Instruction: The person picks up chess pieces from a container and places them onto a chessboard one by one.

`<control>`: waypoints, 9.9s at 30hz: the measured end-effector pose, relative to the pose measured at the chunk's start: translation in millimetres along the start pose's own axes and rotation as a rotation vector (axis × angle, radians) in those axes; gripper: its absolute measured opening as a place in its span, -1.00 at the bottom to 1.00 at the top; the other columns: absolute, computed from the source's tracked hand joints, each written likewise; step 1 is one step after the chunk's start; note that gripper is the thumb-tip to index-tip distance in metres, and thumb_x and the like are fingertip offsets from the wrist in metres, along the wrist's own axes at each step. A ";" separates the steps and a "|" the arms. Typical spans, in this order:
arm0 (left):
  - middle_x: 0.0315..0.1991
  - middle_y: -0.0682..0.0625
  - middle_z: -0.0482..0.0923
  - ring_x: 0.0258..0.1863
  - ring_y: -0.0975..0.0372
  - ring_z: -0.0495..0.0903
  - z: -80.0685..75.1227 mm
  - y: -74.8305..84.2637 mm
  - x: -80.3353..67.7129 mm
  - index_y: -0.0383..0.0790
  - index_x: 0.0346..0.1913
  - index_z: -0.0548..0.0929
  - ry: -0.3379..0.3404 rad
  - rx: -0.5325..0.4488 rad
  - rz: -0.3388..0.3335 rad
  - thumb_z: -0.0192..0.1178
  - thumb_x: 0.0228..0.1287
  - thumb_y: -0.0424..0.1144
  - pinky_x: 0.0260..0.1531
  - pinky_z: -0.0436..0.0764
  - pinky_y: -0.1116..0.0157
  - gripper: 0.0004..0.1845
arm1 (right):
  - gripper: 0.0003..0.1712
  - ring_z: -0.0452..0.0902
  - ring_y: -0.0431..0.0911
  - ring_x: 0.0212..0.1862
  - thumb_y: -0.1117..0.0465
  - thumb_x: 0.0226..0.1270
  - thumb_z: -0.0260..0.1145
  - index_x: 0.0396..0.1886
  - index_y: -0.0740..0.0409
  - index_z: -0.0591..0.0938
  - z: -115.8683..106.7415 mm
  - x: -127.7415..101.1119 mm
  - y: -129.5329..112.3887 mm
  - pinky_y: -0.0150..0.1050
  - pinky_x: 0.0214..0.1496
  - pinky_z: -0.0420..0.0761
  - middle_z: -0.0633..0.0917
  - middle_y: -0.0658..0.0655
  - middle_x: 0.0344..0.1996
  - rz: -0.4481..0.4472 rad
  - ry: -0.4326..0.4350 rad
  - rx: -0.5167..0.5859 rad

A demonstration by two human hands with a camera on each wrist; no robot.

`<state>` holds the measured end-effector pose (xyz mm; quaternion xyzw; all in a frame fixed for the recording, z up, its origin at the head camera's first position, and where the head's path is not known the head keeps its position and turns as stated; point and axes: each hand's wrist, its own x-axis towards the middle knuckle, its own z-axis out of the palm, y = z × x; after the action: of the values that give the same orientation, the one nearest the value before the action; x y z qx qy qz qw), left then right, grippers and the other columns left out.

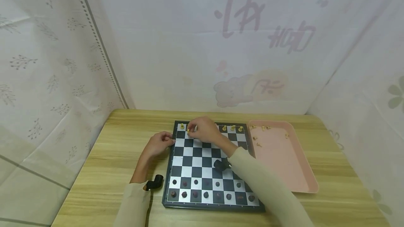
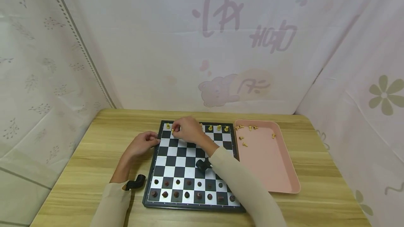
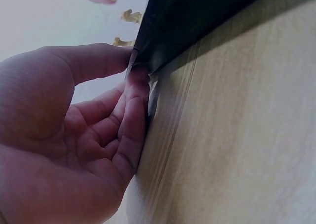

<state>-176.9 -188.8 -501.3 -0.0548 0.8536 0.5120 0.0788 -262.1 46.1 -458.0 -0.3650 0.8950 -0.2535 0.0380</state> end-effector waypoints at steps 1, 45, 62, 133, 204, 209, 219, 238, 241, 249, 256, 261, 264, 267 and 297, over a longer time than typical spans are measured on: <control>-0.20 -0.09 0.75 -0.18 0.08 0.62 0.2 -0.1 0.2 -0.42 0.16 0.70 0.000 0.000 0.000 0.35 0.52 -0.25 -0.14 0.49 0.20 -0.68 | -0.92 0.59 -0.26 -0.34 0.19 0.36 0.56 -0.18 0.00 0.85 2.0 1.3 -1.3 -0.25 -0.22 0.58 0.78 -0.18 -0.36 -0.001 -0.006 -0.002; -0.19 -0.09 0.76 -0.16 0.06 0.62 -0.7 0.2 -0.4 -0.42 0.17 0.70 -0.002 0.003 -0.018 0.34 0.53 -0.26 -0.14 0.50 0.20 -0.68 | -0.78 0.58 -0.24 -0.36 0.04 0.42 0.54 -0.03 -0.01 0.85 -9.0 -14.3 1.7 -0.22 -0.28 0.56 0.73 -0.19 -0.38 0.115 0.036 -0.027; -0.19 -0.08 0.75 -0.17 0.07 0.61 1.1 -1.7 -0.6 -0.43 0.19 0.69 -0.006 0.006 -0.007 0.34 0.54 -0.25 -0.16 0.49 0.21 -0.65 | -0.76 0.67 -0.04 -0.18 0.07 0.49 0.45 0.00 0.07 0.83 -68.8 -92.9 63.6 -0.04 -0.12 0.61 0.81 -0.05 -0.25 0.298 0.211 0.061; -0.20 -0.07 0.74 -0.15 0.08 0.62 0.2 -1.2 -1.0 -0.44 0.19 0.69 -0.004 0.020 0.000 0.36 0.50 -0.25 -0.13 0.50 0.20 -0.64 | -0.93 0.64 0.11 -0.15 0.34 0.37 0.48 -0.21 0.14 0.85 -78.7 -167.1 175.5 -0.05 -0.12 0.57 0.78 0.13 -0.29 0.489 0.187 0.167; -0.19 -0.11 0.75 -0.20 0.08 0.62 0.3 1.1 -0.8 -0.47 0.20 0.69 0.012 0.015 0.006 0.36 0.52 -0.25 -0.21 0.51 0.23 -0.63 | -0.92 0.61 -0.22 -0.33 0.20 0.35 0.59 -0.21 0.02 0.84 -25.5 -31.7 18.7 -0.20 -0.22 0.59 0.75 -0.16 -0.40 0.151 0.060 0.062; -0.19 -0.09 0.74 -0.20 0.09 0.61 1.9 -2.0 -0.4 -0.45 0.19 0.69 0.009 0.027 0.003 0.36 0.52 -0.25 -0.19 0.51 0.23 -0.64 | -0.91 0.61 -0.25 -0.35 0.22 0.34 0.60 -0.21 0.00 0.83 -15.0 -25.0 10.2 -0.23 -0.24 0.59 0.74 -0.17 -0.42 0.156 0.031 0.059; -0.21 -0.07 0.74 -0.21 0.10 0.61 1.0 -2.3 0.6 -0.46 0.17 0.70 0.018 0.021 0.011 0.36 0.50 -0.26 -0.22 0.50 0.23 -0.65 | -0.92 0.62 -0.26 -0.35 0.23 0.34 0.60 -0.26 -0.03 0.83 4.0 -11.8 3.7 -0.20 -0.17 0.63 0.75 -0.19 -0.43 0.139 -0.008 0.017; -0.20 -0.09 0.74 -0.19 0.10 0.61 0.8 -0.8 1.6 -0.44 0.17 0.71 0.012 0.011 0.013 0.36 0.51 -0.26 -0.18 0.50 0.23 -0.66 | -0.89 0.57 -0.22 -0.40 0.30 0.35 0.55 -0.20 0.00 0.88 15.3 -4.1 -0.6 -0.26 -0.35 0.54 0.76 -0.12 -0.45 0.109 0.007 -0.069; -0.20 -0.09 0.74 -0.19 0.09 0.61 0.8 -1.1 1.5 -0.45 0.17 0.70 0.014 0.010 0.008 0.36 0.51 -0.26 -0.19 0.51 0.23 -0.66 | -0.88 0.58 -0.23 -0.38 0.27 0.34 0.55 -0.18 -0.01 0.87 14.1 -5.4 0.7 -0.24 -0.29 0.56 0.75 -0.14 -0.44 0.119 0.011 -0.069; -0.19 -0.10 0.73 -0.19 0.08 0.60 1.1 -0.9 0.8 -0.45 0.19 0.69 0.015 0.018 -0.003 0.34 0.53 -0.27 -0.20 0.50 0.23 -0.66 | -0.88 0.68 -0.18 -0.28 0.18 0.37 0.53 -0.13 0.01 0.85 -10.3 -18.2 11.2 -0.17 -0.22 0.64 0.78 -0.11 -0.34 0.181 0.053 0.036; -0.20 -0.09 0.73 -0.19 0.08 0.61 0.6 0.3 0.5 -0.45 0.19 0.70 0.017 0.021 0.001 0.35 0.52 -0.26 -0.17 0.51 0.22 -0.65 | -0.82 0.69 -0.06 -0.17 0.17 0.42 0.45 -0.08 0.11 0.85 -42.1 -36.3 33.8 -0.09 -0.14 0.65 0.80 -0.03 -0.26 0.232 0.131 0.161; -0.19 -0.09 0.73 -0.17 0.07 0.62 0.9 0.6 -0.7 -0.45 0.19 0.69 0.015 0.019 0.000 0.35 0.52 -0.25 -0.15 0.52 0.21 -0.64 | -0.78 0.70 -0.02 -0.13 0.17 0.47 0.44 -0.02 0.16 0.84 -61.7 -56.6 51.0 -0.07 -0.10 0.65 0.81 0.02 -0.21 0.270 0.178 0.171; -0.19 -0.09 0.74 -0.17 0.08 0.63 1.8 0.2 -0.5 -0.46 0.19 0.69 0.015 0.026 0.006 0.34 0.52 -0.26 -0.16 0.53 0.22 -0.64 | -0.79 0.68 0.00 -0.10 0.13 0.51 0.44 -0.01 0.12 0.84 -72.1 -71.6 61.8 -0.05 -0.07 0.64 0.81 0.04 -0.19 0.316 0.202 0.148; -0.18 -0.09 0.74 -0.16 0.07 0.63 2.4 -0.9 0.0 -0.46 0.19 0.69 0.015 0.028 0.006 0.34 0.52 -0.26 -0.16 0.53 0.22 -0.64 | -0.80 0.68 0.03 -0.07 0.12 0.54 0.44 -0.01 0.11 0.83 -80.9 -87.3 74.0 -0.02 -0.05 0.63 0.82 0.06 -0.16 0.357 0.228 0.132; -0.18 -0.09 0.74 -0.16 0.07 0.63 2.4 -2.7 -0.3 -0.45 0.19 0.69 0.010 0.020 0.009 0.35 0.51 -0.26 -0.15 0.53 0.20 -0.64 | -0.79 0.62 -0.06 -0.15 0.07 0.19 0.73 -0.19 -0.22 0.89 -103.6 -185.6 190.0 -0.03 0.04 0.51 0.77 -0.18 -0.37 0.366 0.095 -0.061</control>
<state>-176.0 -187.9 -504.7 -0.0529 0.8592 0.5037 0.0727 -273.2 330.0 -481.2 -0.1846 0.9546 -0.2320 0.0301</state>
